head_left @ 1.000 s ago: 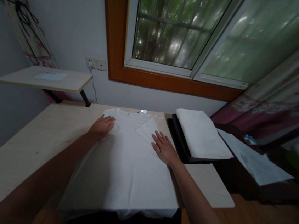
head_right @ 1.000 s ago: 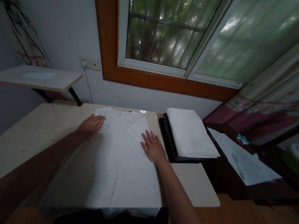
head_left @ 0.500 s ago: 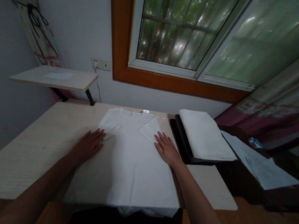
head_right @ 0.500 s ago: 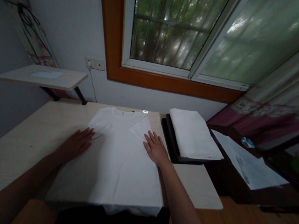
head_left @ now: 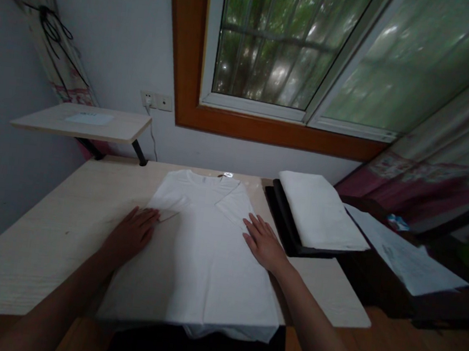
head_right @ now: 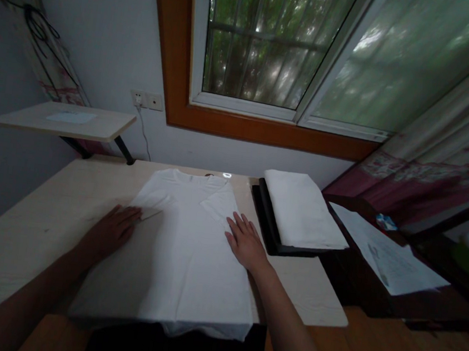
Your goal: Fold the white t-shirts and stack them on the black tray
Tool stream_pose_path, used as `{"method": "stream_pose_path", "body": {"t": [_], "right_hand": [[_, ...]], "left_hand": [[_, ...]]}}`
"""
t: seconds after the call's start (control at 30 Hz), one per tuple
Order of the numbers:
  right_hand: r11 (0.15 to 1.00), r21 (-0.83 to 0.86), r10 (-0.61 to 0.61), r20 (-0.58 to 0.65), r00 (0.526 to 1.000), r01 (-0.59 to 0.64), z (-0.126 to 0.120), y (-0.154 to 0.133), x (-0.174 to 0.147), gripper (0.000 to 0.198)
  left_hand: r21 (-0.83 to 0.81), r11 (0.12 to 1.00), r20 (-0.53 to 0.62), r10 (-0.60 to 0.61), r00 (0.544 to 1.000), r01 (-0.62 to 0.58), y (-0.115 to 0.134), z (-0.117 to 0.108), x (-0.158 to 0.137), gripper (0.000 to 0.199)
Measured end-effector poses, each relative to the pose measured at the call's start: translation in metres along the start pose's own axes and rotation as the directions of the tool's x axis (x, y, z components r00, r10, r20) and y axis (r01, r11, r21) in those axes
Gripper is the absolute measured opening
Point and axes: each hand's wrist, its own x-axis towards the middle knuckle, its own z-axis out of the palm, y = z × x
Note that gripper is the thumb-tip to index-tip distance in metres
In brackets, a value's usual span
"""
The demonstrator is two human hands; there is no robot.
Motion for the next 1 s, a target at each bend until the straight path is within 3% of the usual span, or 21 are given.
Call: {"method": "stream_pose_path", "body": {"t": [0.53, 1.0], "right_hand": [[0.998, -0.059, 0.015, 0.028, 0.999, -0.013, -0.001, 0.007, 0.033, 0.058], [0.990, -0.042, -0.134, 0.052, 0.990, 0.136, 0.000, -0.007, 0.060, 0.055]], "left_hand": [[-0.005, 0.999, -0.008, -0.044, 0.999, 0.043, -0.014, 0.007, 0.031, 0.050], [0.097, 0.983, -0.077, -0.147, 0.986, 0.154, 0.004, 0.000, -0.034, 0.049]]}}
